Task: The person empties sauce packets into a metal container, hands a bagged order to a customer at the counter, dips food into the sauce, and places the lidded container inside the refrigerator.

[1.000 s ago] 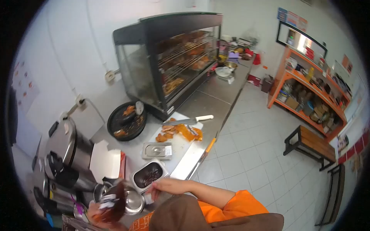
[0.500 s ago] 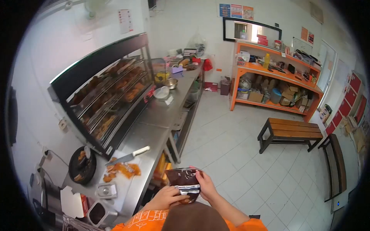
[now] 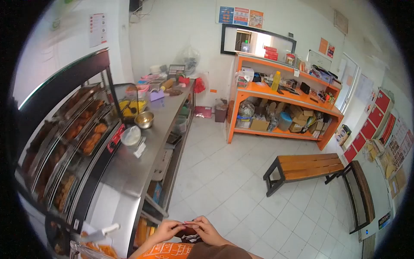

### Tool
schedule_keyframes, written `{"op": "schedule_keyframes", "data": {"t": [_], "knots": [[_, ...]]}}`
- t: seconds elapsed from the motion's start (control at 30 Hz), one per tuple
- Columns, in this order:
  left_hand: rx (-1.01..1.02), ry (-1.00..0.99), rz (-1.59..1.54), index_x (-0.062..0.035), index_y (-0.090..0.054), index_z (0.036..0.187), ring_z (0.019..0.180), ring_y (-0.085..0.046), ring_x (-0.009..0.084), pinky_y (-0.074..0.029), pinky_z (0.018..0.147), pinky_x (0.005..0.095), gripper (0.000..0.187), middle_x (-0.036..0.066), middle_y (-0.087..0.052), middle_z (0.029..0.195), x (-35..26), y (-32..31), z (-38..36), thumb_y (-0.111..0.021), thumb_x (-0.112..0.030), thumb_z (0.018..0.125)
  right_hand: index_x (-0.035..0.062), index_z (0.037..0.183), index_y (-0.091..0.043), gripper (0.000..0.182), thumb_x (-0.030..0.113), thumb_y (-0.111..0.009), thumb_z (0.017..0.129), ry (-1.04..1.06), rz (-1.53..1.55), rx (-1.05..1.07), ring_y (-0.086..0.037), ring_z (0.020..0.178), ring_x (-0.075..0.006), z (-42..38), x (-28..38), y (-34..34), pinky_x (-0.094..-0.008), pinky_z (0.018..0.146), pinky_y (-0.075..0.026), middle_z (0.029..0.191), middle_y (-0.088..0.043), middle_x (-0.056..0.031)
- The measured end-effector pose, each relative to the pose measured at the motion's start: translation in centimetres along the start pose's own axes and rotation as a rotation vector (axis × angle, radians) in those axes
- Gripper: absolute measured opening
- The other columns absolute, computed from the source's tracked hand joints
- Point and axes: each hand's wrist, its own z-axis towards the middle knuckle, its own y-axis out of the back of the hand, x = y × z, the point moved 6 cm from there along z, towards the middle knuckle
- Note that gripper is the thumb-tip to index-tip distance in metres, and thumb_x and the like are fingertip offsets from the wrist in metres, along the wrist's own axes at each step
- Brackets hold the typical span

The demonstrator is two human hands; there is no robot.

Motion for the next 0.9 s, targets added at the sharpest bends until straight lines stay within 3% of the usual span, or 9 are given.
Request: {"op": "schedule_keyframes", "data": {"t": [0.03,0.13,0.23,0.27,0.47,0.6,0.7,0.8,0.9], "knots": [[-0.037,-0.05,0.036,-0.0022,-0.065,0.092,0.065,-0.063,0.0219,-0.048,0.061,0.0289,0.019,0.013,-0.065,0.074,0.2,0.8,2.5,-0.062,-0.018,0.082,0.0045,0.112,-0.06,0.024,0.01,-0.049,0.091,-0.027,-0.053,-0.014,-0.058,0.081,-0.0171,2.4,-0.6,1.4,-0.0262,0.079,-0.044,0.093,-0.062,-0.0099],[0.106,-0.02,0.07,-0.0045,-0.065,0.09,0.07,-0.063,0.0267,-0.049,0.063,0.0323,0.021,0.013,-0.065,0.077,1.2,2.8,10.4,-0.059,-0.023,0.084,0.0051,0.105,-0.064,0.02,0.01,-0.055,0.087,-0.179,-0.214,-0.089,-0.061,0.078,-0.0179,8.8,-0.8,6.8,-0.0273,0.074,-0.047,0.091,-0.064,-0.0109],[0.202,-0.093,0.163,-0.0088,-0.063,0.096,0.071,-0.062,0.0289,-0.049,0.061,0.035,0.023,0.012,-0.064,0.079,1.0,5.0,18.2,-0.057,-0.027,0.085,0.0046,0.102,-0.065,0.019,0.011,-0.06,0.084,-0.087,-0.227,-0.106,-0.064,0.079,-0.0196,14.4,-0.9,11.1,-0.0277,0.07,-0.049,0.09,-0.066,-0.0117],[0.231,-0.113,0.218,-0.0099,-0.062,0.099,0.071,-0.062,0.029,-0.048,0.061,0.0356,0.023,0.011,-0.064,0.08,0.4,5.8,20.8,-0.057,-0.028,0.084,0.0046,0.103,-0.064,0.022,0.012,-0.062,0.083,-0.161,-0.23,-0.108,-0.064,0.085,-0.02,15.8,-2.2,12.4,-0.028,0.074,-0.05,0.096,-0.066,-0.0126],[0.423,-0.276,0.386,-0.0137,-0.058,0.105,0.074,-0.061,0.0301,-0.049,0.06,0.0386,0.026,0.01,-0.064,0.082,3.9,5.5,34.6,-0.055,-0.029,0.085,0.0047,0.103,-0.064,0.021,0.011,-0.061,0.083,-0.362,-0.252,-0.07,-0.063,0.085,-0.0213,24.5,-6.8,20.1,-0.0305,0.075,-0.049,0.094,-0.066,-0.01],[0.494,-0.159,0.405,-0.0135,-0.061,0.102,0.077,-0.061,0.0314,-0.049,0.064,0.0399,0.022,0.011,-0.064,0.085,8.2,5.3,44.6,-0.053,-0.027,0.086,0.0116,0.106,-0.064,0.023,0.011,-0.06,0.083,0.173,-0.466,-0.023,-0.058,0.082,-0.023,32.5,-10.3,26.1,-0.0326,0.072,-0.048,0.087,-0.064,-0.0058],[0.492,-0.141,0.416,-0.0111,-0.062,0.099,0.077,-0.061,0.0317,-0.049,0.065,0.0402,0.021,0.011,-0.064,0.085,11.0,6.0,53.2,-0.053,-0.025,0.086,0.0107,0.099,-0.066,0.018,0.013,-0.06,0.082,0.124,-0.565,0.165,-0.057,0.077,-0.0223,40.0,-13.0,31.0,-0.0334,0.068,-0.047,0.08,-0.062,-0.0064],[0.421,-0.174,0.356,-0.0082,-0.062,0.097,0.079,-0.06,0.0321,-0.049,0.067,0.0396,0.021,0.012,-0.063,0.085,12.0,8.1,60.0,-0.052,-0.023,0.087,0.0101,0.093,-0.067,0.014,0.016,-0.06,0.081,0.048,-0.506,0.177,-0.057,0.072,-0.023,47.7,-13.3,35.5,-0.033,0.064,-0.047,0.074,-0.06,-0.0068],[0.215,-0.199,0.224,-0.0062,-0.061,0.098,0.08,-0.061,0.0304,-0.049,0.069,0.0371,0.019,0.013,-0.064,0.086,12.6,12.0,65.8,-0.052,-0.02,0.088,0.0097,0.087,-0.067,0.012,0.018,-0.061,0.08,0.213,-0.605,0.274,-0.057,0.067,-0.0246,55.8,-13.8,37.8,-0.0333,0.062,-0.047,0.072,-0.059,-0.0075]]}}
